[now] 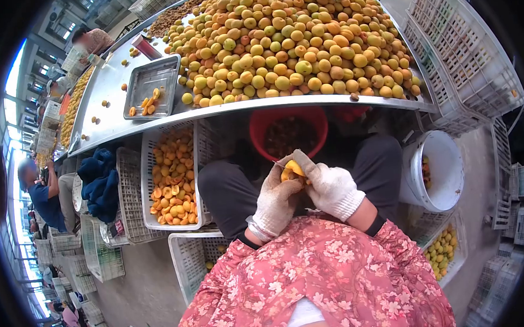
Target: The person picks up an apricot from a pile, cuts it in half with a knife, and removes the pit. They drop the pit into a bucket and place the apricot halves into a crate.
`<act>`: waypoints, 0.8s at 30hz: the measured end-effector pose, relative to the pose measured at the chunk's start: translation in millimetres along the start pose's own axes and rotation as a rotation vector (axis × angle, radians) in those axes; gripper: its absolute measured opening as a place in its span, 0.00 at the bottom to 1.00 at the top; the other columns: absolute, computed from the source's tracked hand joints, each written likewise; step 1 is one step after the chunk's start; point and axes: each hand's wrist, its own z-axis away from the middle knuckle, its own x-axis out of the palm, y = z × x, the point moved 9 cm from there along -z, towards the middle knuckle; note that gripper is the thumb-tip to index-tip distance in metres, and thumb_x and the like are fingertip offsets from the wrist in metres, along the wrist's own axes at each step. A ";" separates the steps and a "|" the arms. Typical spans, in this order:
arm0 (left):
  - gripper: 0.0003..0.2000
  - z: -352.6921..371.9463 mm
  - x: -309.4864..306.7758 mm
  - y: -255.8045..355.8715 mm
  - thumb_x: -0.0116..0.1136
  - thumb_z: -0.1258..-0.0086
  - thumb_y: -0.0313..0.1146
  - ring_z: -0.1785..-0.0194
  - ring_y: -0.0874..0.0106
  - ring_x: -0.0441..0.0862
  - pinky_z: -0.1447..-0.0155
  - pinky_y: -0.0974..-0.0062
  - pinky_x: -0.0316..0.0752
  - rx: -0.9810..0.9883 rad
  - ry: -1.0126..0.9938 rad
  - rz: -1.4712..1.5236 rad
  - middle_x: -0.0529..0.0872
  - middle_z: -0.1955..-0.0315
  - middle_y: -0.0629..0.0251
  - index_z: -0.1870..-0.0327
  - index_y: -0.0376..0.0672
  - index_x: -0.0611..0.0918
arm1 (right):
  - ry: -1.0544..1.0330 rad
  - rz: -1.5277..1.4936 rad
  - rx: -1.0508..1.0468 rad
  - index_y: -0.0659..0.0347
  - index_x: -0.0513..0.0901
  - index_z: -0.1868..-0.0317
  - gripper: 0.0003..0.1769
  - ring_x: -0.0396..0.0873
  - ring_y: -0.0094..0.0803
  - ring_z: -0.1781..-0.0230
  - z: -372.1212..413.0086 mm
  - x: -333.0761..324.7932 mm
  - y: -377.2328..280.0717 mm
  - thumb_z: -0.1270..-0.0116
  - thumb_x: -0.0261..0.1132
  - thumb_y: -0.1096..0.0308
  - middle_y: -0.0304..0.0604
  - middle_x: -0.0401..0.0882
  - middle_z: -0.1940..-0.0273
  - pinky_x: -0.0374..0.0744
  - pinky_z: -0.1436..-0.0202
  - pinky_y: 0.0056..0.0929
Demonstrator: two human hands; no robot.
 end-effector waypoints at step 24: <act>0.19 7.9 9.8 6.0 0.52 0.26 0.24 0.41 0.68 0.78 0.33 0.69 0.75 0.056 -0.110 -0.317 0.76 0.42 0.59 0.34 0.39 0.69 | -0.071 -1.305 0.471 0.63 0.80 0.46 0.20 0.73 0.14 0.80 -1.7 9.5 29.7 0.35 0.71 0.64 0.37 0.81 0.73 0.70 0.78 0.13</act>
